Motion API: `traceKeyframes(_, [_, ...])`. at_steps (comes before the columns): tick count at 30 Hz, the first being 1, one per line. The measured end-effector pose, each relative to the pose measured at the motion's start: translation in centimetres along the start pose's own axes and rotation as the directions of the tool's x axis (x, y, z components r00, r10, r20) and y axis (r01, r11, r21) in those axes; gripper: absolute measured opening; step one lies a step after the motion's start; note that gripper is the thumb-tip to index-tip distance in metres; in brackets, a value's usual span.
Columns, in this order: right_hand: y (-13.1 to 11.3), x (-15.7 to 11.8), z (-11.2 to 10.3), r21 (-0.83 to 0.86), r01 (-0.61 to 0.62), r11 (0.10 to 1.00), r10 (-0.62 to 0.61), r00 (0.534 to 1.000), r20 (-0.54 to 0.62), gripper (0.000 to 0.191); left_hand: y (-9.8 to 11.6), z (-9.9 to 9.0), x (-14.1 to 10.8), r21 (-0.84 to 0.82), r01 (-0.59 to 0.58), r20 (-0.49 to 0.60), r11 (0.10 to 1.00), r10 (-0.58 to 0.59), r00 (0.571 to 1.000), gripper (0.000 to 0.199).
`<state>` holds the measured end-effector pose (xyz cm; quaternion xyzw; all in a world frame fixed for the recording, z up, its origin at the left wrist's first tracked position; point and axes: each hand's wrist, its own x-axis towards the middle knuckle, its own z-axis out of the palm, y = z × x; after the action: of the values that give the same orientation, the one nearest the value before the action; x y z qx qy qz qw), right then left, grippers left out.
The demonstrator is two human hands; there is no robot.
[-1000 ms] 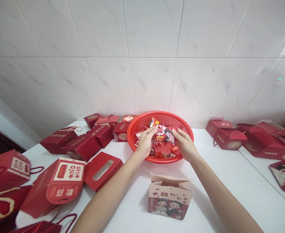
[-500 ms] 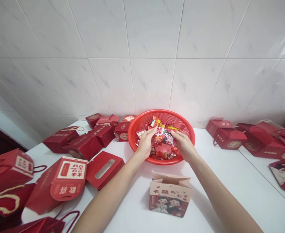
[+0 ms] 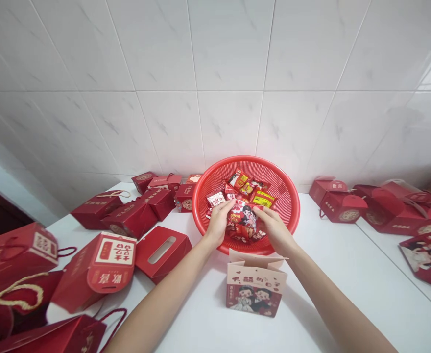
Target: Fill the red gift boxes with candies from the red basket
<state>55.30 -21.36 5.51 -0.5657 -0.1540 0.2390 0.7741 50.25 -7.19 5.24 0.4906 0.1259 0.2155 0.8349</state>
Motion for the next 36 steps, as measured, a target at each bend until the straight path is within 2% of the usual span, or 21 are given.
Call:
traceKeyframes(7, [3.3,1.2,-1.8,-0.138,0.099,0.986,-0.106,0.993,-0.051,0.037,-3.3,-1.3,1.0,0.173,-0.093,0.037,0.98,0.087,0.995,0.033])
traceKeyframes(10, [4.1,1.6,-2.7,-0.111,0.08,0.991,-0.088,0.994,-0.07,0.039,-4.4,-1.7,1.2,0.266,-0.126,0.116,0.956,0.098,0.988,0.035])
traceKeyframes(13, [4.3,1.5,-3.4,-0.086,0.073,0.994,-0.08,0.994,-0.08,0.04,-4.3,-1.8,0.7,0.385,-0.199,0.224,0.901,0.119,0.967,0.031])
traceKeyframes(16, [4.2,1.4,-3.7,-0.09,0.103,0.991,-0.11,0.991,-0.075,0.039,-3.4,-1.7,-0.4,0.51,-0.258,0.316,0.82,0.101,0.943,0.023])
traceKeyframes(19, [4.2,1.4,-3.9,-0.124,0.172,0.977,-0.182,0.98,-0.075,0.042,-2.4,-1.7,-1.3,0.614,-0.315,0.358,0.724,0.1,0.928,0.02])
traceKeyframes(22, [4.3,1.4,-4.0,-0.187,0.216,0.958,-0.235,0.969,-0.083,0.04,-1.6,-2.2,-1.9,0.718,-0.418,0.414,0.556,0.141,0.899,0.017])
traceKeyframes(24, [4.4,1.4,-4.0,-0.25,0.245,0.937,-0.278,0.955,-0.105,0.035,-1.2,-2.5,-2.1,0.763,-0.477,0.475,0.436,0.124,0.871,0.02])
traceKeyframes(27, [4.1,1.1,-3.8,-0.434,0.295,0.851,-0.387,0.911,-0.14,0.027,-0.8,-2.9,-2.4,0.803,-0.525,0.524,0.283,0.083,0.847,0.024])
traceKeyframes(30, [3.6,0.7,-3.6,-0.621,0.307,0.721,-0.469,0.876,-0.111,0.017,-0.4,-3.0,-2.5,0.834,-0.52,0.521,0.182,0.047,0.852,0.024])
traceKeyframes(33, [3.5,0.7,-3.8,-0.726,0.373,0.577,-0.579,0.814,-0.042,0.02,0.0,-2.8,-2.5,0.837,-0.525,0.525,0.154,0.049,0.85,0.022])
traceKeyframes(36, [4.1,0.7,-4.4,-0.805,0.446,0.391,-0.701,0.711,0.053,0.036,0.4,-2.7,-2.4,0.824,-0.545,0.542,0.154,0.063,0.838,0.023])
